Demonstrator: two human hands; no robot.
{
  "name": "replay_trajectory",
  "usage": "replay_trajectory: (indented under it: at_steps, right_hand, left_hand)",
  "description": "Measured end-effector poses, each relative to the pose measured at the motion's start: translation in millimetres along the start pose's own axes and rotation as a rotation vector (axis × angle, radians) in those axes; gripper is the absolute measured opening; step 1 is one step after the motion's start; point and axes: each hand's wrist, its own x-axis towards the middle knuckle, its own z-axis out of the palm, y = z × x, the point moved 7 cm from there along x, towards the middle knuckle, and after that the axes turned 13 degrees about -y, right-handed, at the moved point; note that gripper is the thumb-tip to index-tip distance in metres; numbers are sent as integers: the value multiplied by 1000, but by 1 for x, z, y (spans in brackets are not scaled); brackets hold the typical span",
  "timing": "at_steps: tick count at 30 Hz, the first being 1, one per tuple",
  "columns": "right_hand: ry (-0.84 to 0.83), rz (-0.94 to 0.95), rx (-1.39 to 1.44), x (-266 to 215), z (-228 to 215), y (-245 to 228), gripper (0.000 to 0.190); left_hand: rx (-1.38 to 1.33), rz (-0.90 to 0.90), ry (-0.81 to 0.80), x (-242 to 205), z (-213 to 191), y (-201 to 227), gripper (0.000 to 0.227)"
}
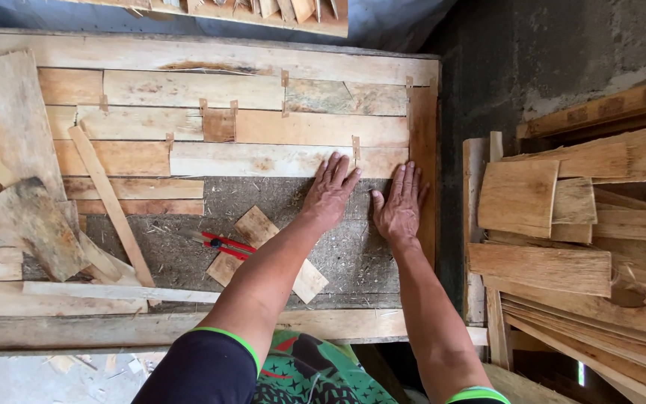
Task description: Cutting and fitting small wooden strips to create a mosaic pattern on a larger panel.
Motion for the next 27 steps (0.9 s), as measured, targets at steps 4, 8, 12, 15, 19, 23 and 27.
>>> replay_trajectory:
  at_steps: [4,8,12,15,19,23,27]
  right_hand:
    - [1,5,-6,-1,-4,-3,85]
    - [38,-20,-8,-5,-2,-5,83]
    - [72,-25,26,-11,-9,-9,83]
    - [108,-32,26,-9,-8,-8,82]
    - [116,-45,23,-7,-9,-8,82]
    - [92,-34,13,-9,-5,-9,83]
    - [110,-37,14,-5,-5,-7,82]
  left_hand:
    - [24,-9,38,-11,-8,-5,95]
    - [34,103,9,-20,-2,-8,69]
    - [298,168,196,-10,5,-11,75]
    - [188,131,233,-4,-17,-13,91]
    - [217,112,267,26,-34,-18,96]
    - [232,155,213,32,-37,-19,104]
    - [244,105,174,28,-49,-18,123]
